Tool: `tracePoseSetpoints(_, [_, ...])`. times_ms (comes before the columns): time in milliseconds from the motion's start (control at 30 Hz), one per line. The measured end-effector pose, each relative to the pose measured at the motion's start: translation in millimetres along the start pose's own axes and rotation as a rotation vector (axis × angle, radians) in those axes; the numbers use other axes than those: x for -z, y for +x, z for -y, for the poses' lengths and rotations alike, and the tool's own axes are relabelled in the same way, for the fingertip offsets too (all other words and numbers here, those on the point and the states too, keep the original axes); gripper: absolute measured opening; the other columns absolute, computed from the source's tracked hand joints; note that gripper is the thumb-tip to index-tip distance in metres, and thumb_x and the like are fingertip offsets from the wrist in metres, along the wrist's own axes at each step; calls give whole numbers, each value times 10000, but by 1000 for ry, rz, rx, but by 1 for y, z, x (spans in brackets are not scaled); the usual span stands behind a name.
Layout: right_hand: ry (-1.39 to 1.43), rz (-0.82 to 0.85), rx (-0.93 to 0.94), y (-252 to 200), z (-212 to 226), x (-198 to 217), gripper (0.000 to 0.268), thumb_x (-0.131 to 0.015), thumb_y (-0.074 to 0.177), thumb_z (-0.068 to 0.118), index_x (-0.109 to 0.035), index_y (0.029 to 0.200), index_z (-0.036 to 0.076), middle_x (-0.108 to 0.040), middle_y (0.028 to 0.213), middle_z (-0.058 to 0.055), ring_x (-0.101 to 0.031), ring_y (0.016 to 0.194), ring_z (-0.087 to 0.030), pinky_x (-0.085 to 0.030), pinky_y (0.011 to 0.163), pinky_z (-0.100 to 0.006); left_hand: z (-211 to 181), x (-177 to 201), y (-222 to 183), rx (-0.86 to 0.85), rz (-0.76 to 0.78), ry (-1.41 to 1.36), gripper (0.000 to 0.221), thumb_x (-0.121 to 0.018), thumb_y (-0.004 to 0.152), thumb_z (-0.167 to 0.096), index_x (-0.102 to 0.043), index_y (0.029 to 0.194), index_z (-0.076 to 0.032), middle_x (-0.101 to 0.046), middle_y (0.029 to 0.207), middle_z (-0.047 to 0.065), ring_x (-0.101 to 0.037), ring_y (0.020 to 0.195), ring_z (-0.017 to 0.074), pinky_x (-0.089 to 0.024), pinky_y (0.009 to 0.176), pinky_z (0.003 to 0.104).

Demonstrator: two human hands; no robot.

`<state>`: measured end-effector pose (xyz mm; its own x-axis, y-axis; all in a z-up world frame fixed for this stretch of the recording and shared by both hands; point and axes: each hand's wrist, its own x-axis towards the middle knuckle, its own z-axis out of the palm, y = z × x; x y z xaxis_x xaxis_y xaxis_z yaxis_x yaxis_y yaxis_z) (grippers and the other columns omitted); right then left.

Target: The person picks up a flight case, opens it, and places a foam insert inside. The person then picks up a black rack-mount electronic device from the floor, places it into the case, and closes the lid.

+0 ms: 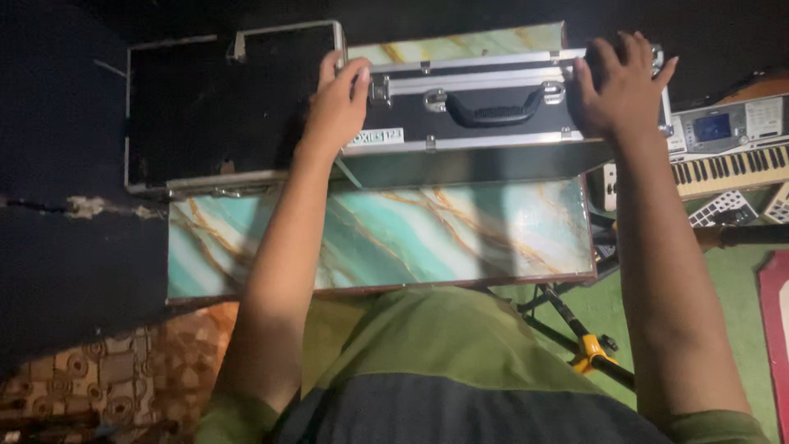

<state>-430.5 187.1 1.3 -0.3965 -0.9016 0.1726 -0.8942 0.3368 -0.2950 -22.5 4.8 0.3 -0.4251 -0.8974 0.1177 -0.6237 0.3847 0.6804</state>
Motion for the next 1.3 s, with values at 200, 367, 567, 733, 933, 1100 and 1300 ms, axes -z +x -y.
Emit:
tracePoseSetpoints(200, [-20,-199,-118,-1,-20,-2,684,-587,1086,585,-544,1465,17,-271,1520,-436,-375,1331,-559,-400,936,-677,6,-8,1,15,-140,139,617,-576,1094,-506,-305,1610,-303,-380,1503,407,-485,1275,566,-466,1003,511])
tracePoseSetpoints(367, [-60,-81,-109,-6,-31,11,756,-582,1119,691,-517,1508,46,-416,1475,-333,-612,1106,-540,-492,887,-624,3,-5,-11,156,-130,51,548,-590,1040,-554,-426,1470,-257,-734,1086,278,-674,1075,500,-535,930,535])
tracePoseSetpoints(567, [89,-103,-203,-33,-34,16,656,-499,1155,612,-456,1537,80,-502,1407,-315,-619,1126,-522,-485,929,-606,-10,2,-48,95,-209,-26,449,-622,1038,-484,-503,1374,-210,-769,1088,209,-709,1051,451,-546,872,521])
tracePoseSetpoints(733, [334,-242,-223,-73,-50,13,664,-465,1165,551,-389,1543,10,-624,1346,-267,-642,1211,-423,-474,1030,-495,-7,-1,-94,79,-278,-143,475,-527,1100,-457,-440,1492,-202,-755,1141,211,-735,1108,411,-563,906,483])
tracePoseSetpoints(933, [892,-124,-495,-115,-73,13,679,-365,1148,596,-635,1323,-1,-659,1254,-151,-620,1140,-229,-464,1049,-347,6,-8,-132,174,-244,-263,562,-380,1146,-485,-526,1498,-72,-640,1433,196,-591,1373,323,-429,1145,397])
tracePoseSetpoints(1100, [1311,-158,-462,-143,-75,14,489,-438,1097,535,-580,1221,83,-589,1147,-35,-542,1072,-148,-473,982,-313,17,-17,-175,188,-245,-448,614,-333,1100,-476,-478,1532,-65,-524,1539,152,-490,1424,276,-346,1184,382])
tracePoseSetpoints(1300, [1207,-164,-633,-205,-76,-3,432,-524,1097,437,-606,1293,61,-529,1044,-34,-449,915,-197,-341,801,-368,27,-38,-233,66,-289,-663,572,-332,1119,-404,-459,1564,-68,-478,1630,124,-387,1557,255,-222,1313,394])
